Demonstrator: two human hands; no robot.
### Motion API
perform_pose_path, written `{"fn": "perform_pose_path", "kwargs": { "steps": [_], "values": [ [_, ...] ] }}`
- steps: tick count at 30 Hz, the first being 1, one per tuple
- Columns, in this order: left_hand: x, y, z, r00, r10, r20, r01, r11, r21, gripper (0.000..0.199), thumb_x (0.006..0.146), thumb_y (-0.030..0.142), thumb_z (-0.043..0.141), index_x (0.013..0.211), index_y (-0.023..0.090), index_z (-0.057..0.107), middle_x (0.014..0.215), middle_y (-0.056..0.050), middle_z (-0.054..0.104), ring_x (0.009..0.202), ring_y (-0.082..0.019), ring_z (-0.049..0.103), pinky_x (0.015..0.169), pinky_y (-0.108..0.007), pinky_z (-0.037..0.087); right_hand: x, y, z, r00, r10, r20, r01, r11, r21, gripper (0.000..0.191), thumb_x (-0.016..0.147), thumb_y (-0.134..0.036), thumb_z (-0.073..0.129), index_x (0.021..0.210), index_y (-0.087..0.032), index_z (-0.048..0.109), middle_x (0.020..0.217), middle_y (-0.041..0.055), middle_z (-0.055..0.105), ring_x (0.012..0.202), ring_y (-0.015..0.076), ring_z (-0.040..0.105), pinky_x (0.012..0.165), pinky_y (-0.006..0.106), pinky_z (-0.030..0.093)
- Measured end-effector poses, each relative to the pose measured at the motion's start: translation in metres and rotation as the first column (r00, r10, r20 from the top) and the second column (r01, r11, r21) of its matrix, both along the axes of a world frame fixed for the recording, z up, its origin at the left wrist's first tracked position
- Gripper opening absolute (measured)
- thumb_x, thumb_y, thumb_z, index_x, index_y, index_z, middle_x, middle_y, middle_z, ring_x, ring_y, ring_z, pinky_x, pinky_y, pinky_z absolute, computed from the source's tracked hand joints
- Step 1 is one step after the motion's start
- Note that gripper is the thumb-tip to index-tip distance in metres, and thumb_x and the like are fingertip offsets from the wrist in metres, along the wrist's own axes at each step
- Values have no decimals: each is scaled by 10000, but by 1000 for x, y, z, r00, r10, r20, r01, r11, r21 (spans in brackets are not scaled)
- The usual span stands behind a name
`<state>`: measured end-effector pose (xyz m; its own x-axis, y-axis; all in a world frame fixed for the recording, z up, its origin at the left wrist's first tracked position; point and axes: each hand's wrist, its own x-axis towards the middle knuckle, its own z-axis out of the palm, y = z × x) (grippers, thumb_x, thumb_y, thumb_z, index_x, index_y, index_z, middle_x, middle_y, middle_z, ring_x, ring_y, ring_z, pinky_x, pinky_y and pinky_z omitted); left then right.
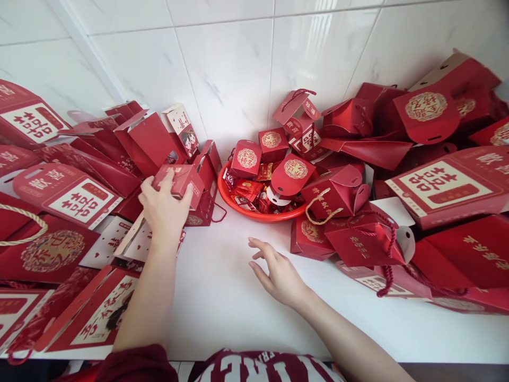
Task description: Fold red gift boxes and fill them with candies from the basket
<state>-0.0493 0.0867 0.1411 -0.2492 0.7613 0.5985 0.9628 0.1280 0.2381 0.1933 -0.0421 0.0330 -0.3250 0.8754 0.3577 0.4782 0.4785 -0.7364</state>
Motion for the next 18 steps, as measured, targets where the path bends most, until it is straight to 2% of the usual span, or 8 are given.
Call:
{"fn": "perform_pose_path", "kwargs": {
  "steps": [4, 9, 15, 18],
  "values": [
    [3, 8, -9, 1000, 0, 15, 0, 998, -62, 649, 827, 575, 575, 1397, 265, 541, 1391, -203, 409, 1132, -472, 483, 875, -603, 480, 1, 1, 0, 1000, 3, 3, -3, 1000, 8, 488, 981, -244, 454, 1437, -276, 282, 1287, 108, 586, 986, 192, 674, 864, 398, 571],
    [9, 6, -7, 998, -29, 48, 27, 999, 43, 627, 845, 564, 558, 1408, 288, 525, 1406, -173, 375, 1173, -440, 449, 921, -574, 455, 1, 1, 0, 1000, 12, 16, -12, 1000, 6, 491, 982, -236, 450, 1439, -273, 274, 1286, 114, 585, 985, 196, 674, 866, 409, 567],
    [13, 8, -14, 998, -5, 69, 6, 1000, -5, 605, 862, 584, 523, 1374, 265, 563, 1403, -181, 380, 1182, -447, 427, 924, -557, 429, 0, 0, -1, 999, 32, 41, -33, 999, 15, 480, 979, -224, 449, 1430, -269, 290, 1283, 116, 589, 982, 201, 683, 862, 415, 571],
    [7, 10, -17, 997, -42, 72, 40, 999, 38, 581, 871, 552, 531, 1375, 264, 564, 1399, -175, 376, 1203, -424, 422, 980, -541, 392, -1, 1, -1, 998, 34, 47, -35, 999, 19, 485, 977, -219, 453, 1432, -266, 291, 1289, 115, 589, 982, 201, 687, 870, 419, 572]
  ]
}}
